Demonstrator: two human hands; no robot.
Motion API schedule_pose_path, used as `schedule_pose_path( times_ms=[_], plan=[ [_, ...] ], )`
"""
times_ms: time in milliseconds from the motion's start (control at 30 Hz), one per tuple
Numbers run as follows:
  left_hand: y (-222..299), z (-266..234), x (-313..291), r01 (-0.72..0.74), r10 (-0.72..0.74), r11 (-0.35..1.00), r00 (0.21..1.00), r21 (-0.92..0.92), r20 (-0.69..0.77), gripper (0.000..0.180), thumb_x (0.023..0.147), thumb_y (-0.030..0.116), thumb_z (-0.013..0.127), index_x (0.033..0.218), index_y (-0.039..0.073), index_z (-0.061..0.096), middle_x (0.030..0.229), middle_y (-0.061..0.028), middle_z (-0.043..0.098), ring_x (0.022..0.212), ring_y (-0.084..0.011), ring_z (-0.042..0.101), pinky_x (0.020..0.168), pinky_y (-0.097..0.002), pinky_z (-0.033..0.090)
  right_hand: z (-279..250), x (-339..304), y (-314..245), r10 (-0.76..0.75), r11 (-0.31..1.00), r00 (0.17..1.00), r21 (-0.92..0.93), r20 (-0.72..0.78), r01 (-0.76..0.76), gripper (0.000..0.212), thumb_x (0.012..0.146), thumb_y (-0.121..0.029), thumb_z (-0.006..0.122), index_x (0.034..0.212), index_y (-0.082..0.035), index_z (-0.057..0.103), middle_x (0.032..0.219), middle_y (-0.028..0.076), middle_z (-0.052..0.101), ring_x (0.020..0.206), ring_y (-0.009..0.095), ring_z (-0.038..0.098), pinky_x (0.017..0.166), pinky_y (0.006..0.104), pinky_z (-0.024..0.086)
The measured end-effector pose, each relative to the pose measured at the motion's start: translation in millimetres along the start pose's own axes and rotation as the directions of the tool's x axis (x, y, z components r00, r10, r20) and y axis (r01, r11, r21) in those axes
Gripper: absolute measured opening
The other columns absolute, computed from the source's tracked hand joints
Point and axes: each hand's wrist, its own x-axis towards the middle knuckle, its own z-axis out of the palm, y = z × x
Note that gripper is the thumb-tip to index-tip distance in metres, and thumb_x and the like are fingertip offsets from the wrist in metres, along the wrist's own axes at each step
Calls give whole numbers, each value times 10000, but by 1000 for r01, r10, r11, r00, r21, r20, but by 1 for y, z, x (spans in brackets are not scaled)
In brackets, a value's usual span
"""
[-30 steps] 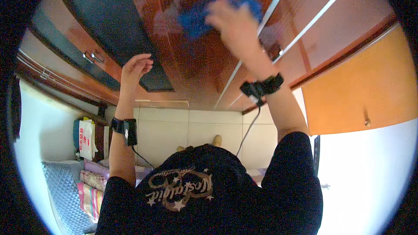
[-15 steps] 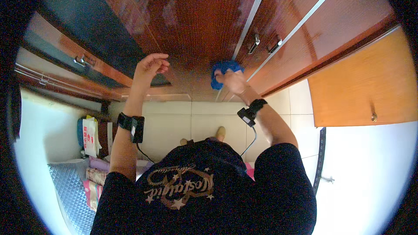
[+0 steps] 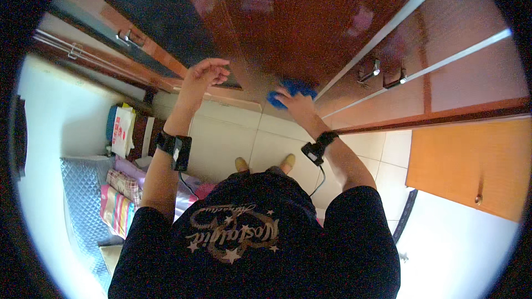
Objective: Cleaning a door and a wardrobe with a blue cloth.
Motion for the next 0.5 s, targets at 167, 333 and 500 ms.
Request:
schedule_pose_path(
  times_ms=[167,333,500],
  plan=[
    [-6,-13,-10,30,-32,999,988,-15,-151,243,958,54,497,1169,18,612,965,-80,663,894,-150,631,833,-270,518,-79,95,-58,-277,957,841,-55,-465,285,308,897,-114,499,1170,-213,600,1341,-15,534,820,276,679,703,394,553],
    [-7,-30,-22,-36,14,996,966,-78,-257,337,891,-46,501,1209,28,586,1019,-76,651,967,-161,623,876,-290,508,-20,83,-49,-159,987,987,4,-5,159,307,917,-158,468,1200,-193,583,1192,13,626,773,288,684,618,424,555],
    [14,-88,-17,-256,440,885,729,389,-524,374,863,-35,553,1227,49,562,1107,-98,609,1009,-181,598,859,-286,498,-36,122,-51,-381,903,923,-195,56,384,283,914,-151,447,1174,-124,558,863,147,622,713,322,656,538,453,535]
  ],
)
